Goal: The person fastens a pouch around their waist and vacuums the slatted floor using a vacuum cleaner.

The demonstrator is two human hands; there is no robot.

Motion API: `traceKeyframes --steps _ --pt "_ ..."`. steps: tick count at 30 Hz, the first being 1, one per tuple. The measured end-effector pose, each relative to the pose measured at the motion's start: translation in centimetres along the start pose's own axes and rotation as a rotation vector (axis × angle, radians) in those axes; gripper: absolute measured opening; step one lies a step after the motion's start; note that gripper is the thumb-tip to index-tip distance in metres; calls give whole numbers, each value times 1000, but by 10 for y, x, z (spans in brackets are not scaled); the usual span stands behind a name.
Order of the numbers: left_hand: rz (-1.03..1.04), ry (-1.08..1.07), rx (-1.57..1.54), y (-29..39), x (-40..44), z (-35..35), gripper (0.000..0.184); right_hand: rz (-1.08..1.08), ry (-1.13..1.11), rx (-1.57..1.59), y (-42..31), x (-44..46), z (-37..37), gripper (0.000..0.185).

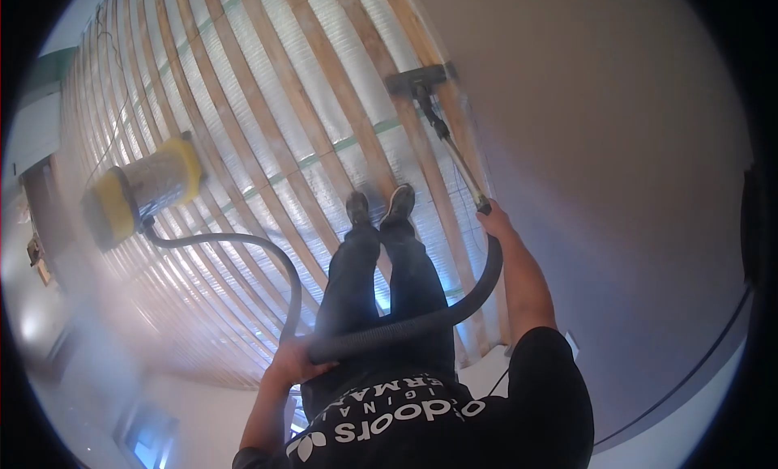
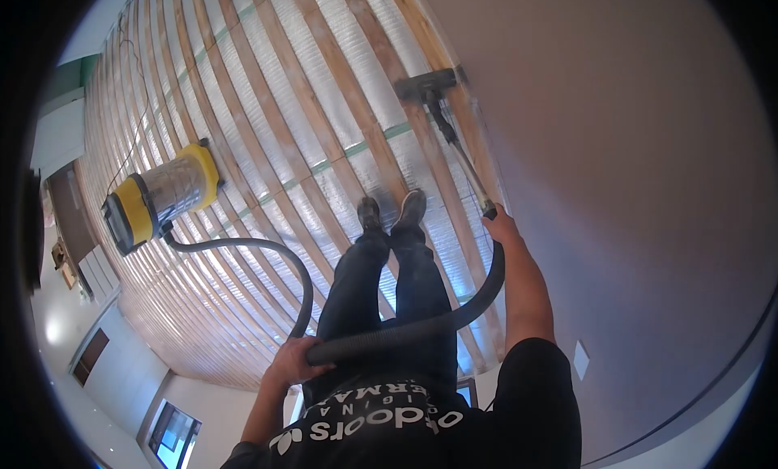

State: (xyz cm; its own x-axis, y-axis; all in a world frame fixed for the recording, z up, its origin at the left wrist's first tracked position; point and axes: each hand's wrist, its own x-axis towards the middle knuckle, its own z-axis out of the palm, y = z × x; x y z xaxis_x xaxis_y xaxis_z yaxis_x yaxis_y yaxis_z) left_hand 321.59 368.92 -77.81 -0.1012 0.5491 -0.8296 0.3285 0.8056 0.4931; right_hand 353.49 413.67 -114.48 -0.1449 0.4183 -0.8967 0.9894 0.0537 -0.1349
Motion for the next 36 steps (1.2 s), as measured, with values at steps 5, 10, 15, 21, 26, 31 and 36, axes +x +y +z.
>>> traceKeyframes --steps 5,10,15,21,26,31,36 --pt "32 -44 33 -17 -13 44 52 -21 34 -18 80 -14 48 84" --pt "68 -116 72 -47 -11 93 54 79 27 -82 139 -62 79 78" --pt "58 -169 113 -77 -20 142 58 115 31 -109 200 -94 103 81" --pt "43 -160 146 -121 -59 195 58 142 0 -76 230 -132 151 84" --pt "32 -167 116 -139 -84 218 60 118 30 -200 283 -163 196 83" --pt "54 -179 65 -160 -114 251 58 275 -96 20 293 -227 196 68" --pt "126 -54 33 -170 -133 293 54 119 23 261 307 -263 187 50"
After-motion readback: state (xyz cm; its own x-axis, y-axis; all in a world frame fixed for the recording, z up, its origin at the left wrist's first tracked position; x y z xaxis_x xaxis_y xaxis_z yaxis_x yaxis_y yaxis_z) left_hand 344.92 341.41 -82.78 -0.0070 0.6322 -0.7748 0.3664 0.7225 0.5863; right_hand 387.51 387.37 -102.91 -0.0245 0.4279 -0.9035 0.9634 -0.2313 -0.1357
